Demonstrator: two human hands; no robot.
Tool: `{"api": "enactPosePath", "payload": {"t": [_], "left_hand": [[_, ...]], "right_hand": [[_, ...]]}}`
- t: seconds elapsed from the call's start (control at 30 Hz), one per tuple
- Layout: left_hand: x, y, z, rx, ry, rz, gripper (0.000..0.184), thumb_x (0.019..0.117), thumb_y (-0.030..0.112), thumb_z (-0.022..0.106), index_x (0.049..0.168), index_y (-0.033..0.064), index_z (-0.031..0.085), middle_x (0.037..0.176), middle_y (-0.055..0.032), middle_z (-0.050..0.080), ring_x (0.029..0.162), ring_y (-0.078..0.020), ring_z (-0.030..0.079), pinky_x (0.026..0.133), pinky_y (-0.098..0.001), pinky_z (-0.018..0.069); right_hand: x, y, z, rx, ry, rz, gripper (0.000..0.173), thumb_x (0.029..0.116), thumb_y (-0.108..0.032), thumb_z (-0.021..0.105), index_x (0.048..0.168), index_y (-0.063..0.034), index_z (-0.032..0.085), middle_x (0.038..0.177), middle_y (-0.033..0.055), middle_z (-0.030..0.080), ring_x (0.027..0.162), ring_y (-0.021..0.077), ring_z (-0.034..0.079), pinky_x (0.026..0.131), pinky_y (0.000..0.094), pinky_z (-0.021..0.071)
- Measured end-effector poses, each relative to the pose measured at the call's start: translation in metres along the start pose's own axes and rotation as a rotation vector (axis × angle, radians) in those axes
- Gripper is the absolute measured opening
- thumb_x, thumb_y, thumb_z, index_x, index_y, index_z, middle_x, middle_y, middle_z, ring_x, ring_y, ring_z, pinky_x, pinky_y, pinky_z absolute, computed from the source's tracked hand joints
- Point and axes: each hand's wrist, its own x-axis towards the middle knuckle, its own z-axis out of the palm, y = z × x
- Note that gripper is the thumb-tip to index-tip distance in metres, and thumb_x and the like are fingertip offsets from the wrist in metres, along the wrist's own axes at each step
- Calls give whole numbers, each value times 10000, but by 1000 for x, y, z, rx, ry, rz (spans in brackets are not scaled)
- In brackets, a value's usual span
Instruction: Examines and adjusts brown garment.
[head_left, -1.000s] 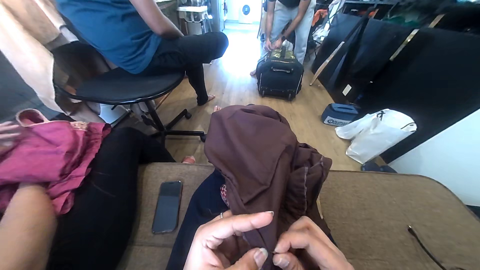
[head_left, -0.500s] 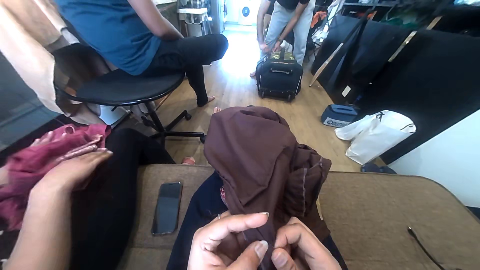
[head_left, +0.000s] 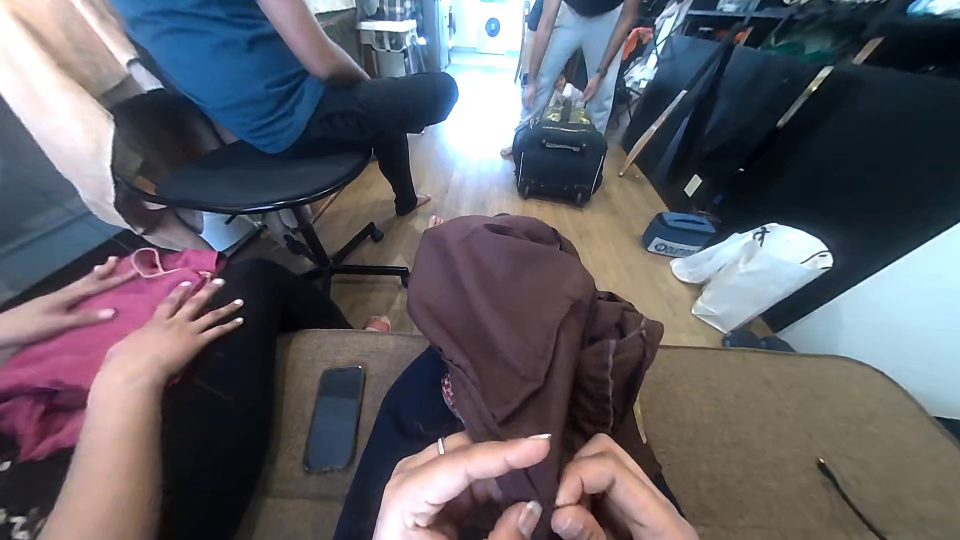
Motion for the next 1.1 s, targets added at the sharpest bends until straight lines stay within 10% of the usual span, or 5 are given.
{"api": "enactPosePath", "payload": {"t": [1.1], "left_hand": [[-1, -5, 5, -46, 63, 49, 308, 890, 20, 758, 1175, 133, 737, 1046, 63, 707, 912, -1, 670, 793, -175, 579]], "right_hand": [[-1, -1, 0, -10, 25, -10, 211, 1014, -250, 657, 935, -55, 639, 892, -16, 581, 817, -60, 558, 700, 74, 471]]}}
